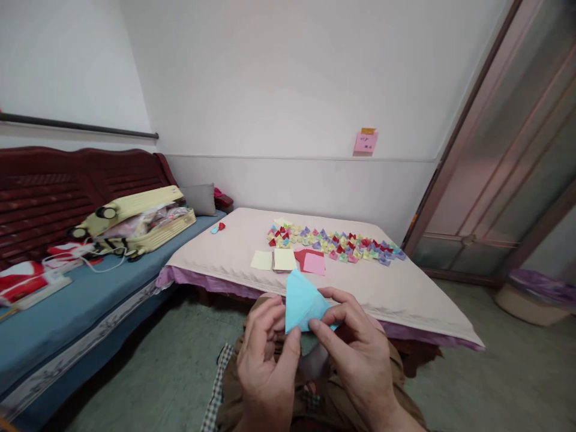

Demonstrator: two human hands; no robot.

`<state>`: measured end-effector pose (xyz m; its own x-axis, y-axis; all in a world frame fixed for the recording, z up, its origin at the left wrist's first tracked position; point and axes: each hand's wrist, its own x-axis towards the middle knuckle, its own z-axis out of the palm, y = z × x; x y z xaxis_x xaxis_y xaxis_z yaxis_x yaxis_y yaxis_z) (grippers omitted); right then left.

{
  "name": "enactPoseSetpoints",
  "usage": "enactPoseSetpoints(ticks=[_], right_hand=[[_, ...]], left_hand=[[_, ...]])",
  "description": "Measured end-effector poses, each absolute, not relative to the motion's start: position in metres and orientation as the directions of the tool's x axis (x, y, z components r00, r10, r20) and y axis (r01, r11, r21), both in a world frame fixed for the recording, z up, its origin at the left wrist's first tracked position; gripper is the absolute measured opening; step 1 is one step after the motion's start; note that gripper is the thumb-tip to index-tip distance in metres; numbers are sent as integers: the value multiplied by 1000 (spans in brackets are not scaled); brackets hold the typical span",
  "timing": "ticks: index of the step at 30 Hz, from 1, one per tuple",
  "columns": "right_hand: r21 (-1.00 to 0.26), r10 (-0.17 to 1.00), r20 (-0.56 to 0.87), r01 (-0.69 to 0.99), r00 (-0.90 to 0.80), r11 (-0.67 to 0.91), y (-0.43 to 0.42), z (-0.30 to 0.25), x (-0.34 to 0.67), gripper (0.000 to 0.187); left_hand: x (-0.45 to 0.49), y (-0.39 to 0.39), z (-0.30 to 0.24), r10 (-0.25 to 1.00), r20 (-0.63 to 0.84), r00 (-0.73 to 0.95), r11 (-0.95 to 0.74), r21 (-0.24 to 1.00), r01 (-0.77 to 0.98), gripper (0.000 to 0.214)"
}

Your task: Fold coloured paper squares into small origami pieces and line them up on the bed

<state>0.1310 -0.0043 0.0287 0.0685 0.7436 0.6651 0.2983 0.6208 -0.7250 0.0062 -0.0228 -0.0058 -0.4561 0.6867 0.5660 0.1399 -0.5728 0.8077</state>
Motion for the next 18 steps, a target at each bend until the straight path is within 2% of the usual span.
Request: enactPoseSetpoints(ticks=[3,5,8,10,14,18], right_hand=[[-790,790,603,217,111,573,-4,27,131,14],[-861,846,509,74,158,504,-3,27,130,16],[-909,921,354,-170,165,380,2,25,129,46],[-921,953,280,-250,116,300,5,24,129,57],[-950,975,222,-224,-1,216,8,21,131,54],[-951,951,308,-40,-21,307,9,24,136,38]], left_hand=[[8,-22,1,838,336,-430,-439,883,-165,41],[8,-20,7,923,178,-342,-293,900,-322,40],[7,-15,12,970,68,-232,-167,883,-439,24],[8,-14,11,978,54,-201,-147,865,-481,19],[8,-14,8,985,22,-171,-106,860,-499,16],[4,-15,9,997,-43,-71,8,899,-437,16]])
